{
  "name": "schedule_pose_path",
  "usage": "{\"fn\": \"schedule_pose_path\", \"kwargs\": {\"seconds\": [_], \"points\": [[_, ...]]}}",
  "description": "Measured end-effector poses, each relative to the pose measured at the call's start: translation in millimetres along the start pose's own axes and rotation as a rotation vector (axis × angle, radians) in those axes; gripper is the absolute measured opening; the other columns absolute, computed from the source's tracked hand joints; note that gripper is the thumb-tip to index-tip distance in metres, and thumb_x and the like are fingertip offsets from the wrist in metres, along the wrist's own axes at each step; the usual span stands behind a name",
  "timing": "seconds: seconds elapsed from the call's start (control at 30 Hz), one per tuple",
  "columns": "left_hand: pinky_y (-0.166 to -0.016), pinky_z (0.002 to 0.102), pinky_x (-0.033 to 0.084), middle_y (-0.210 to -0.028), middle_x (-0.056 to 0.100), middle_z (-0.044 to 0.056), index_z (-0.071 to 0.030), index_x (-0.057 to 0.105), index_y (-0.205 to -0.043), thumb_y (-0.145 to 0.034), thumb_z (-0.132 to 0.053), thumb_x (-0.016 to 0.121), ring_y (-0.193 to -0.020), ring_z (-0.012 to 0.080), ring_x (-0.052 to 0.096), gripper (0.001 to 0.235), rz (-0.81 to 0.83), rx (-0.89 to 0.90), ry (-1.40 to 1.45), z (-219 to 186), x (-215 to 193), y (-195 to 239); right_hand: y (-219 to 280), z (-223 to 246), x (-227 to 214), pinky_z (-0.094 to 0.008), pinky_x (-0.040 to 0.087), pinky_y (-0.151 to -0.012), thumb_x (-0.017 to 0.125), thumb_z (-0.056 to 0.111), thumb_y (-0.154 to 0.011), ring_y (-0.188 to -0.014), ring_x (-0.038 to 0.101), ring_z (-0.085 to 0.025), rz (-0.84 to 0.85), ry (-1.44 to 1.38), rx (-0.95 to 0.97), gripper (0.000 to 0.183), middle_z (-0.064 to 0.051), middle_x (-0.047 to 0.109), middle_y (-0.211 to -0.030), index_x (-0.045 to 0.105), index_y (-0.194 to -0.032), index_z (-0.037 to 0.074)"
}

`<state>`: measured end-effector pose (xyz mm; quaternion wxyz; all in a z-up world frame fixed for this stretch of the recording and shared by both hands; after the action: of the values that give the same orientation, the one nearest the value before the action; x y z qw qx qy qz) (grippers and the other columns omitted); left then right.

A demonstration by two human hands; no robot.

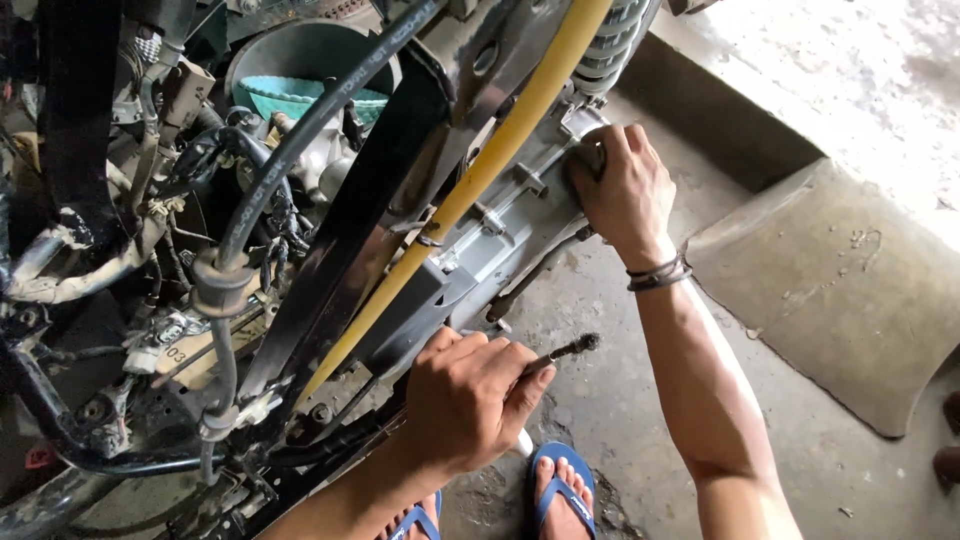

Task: The person sits on the floor and wipes the engine casing and frame of a motorcycle with a cloth. They repeatedly clean the silver engine cover and the yellow frame tube, occasionally using a rag to wipe away grime.

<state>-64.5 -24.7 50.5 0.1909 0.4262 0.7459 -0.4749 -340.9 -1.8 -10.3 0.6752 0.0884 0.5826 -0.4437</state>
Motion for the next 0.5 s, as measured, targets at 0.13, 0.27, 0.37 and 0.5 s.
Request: {"fn": "schedule_pose_path", "kwargs": {"seconds": [0.13,0.27,0.37,0.5], "points": [[-0.056,0.032,0.033,-0.057,0.052,-0.005,-0.017,0.062,-0.08,-0.107,-0.04,0.044,-0.047,0.0115,0.042,0.04,0.034,0.001,0.04,4.2,3.7,2.5,-5.7,14.4,1.8,-0.045,0.05,-0.044,0.065,0.029,-0.103,-0.081,0.061,-0.029,-0.023,0.16,-0.088,0.023,-0.009,0.059,-0.096,0.054,-0.107,0.008],[-0.055,0.033,0.03,-0.058,0.051,-0.004,-0.017,0.06,-0.078,-0.107,-0.039,0.045,-0.048,0.0129,0.042,0.039,0.003,0.009,0.05,-0.8,-2.1,1.3,0.5,5.7,17.5,-0.037,0.055,-0.047,0.067,0.028,-0.105,-0.074,0.061,-0.022,-0.131,0.272,-0.143,0.027,-0.009,0.063,-0.092,0.054,-0.109,0.005],[-0.056,0.034,0.031,-0.057,0.051,-0.003,-0.016,0.06,-0.078,-0.107,-0.039,0.046,-0.047,0.0142,0.044,0.039,0.005,0.005,0.028,0.2,-2.3,1.7,-11.6,3.1,14.8,-0.039,0.051,-0.044,0.056,0.027,-0.111,-0.063,0.059,-0.021,-0.18,0.178,-0.107,0.024,-0.006,0.061,-0.079,0.051,-0.098,0.007],[-0.057,0.035,0.032,-0.057,0.051,-0.002,-0.016,0.06,-0.077,-0.107,-0.039,0.046,-0.048,0.0157,0.045,0.039,-0.007,-0.002,0.038,0.0,-4.5,3.0,2.3,0.8,-3.4,-0.049,0.05,-0.056,0.052,0.019,-0.102,-0.083,0.061,-0.036,-0.035,-0.045,-0.082,0.018,-0.018,0.06,-0.103,0.052,-0.11,0.003]]}}
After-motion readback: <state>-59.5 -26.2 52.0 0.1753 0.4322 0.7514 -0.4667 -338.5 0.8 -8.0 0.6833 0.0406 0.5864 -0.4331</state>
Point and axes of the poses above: each hand's wrist, its own y-axis away from the middle knuckle, its own x-axis out of the palm, z = x × y, the point moved 9 cm from there along -y, towards the middle knuckle
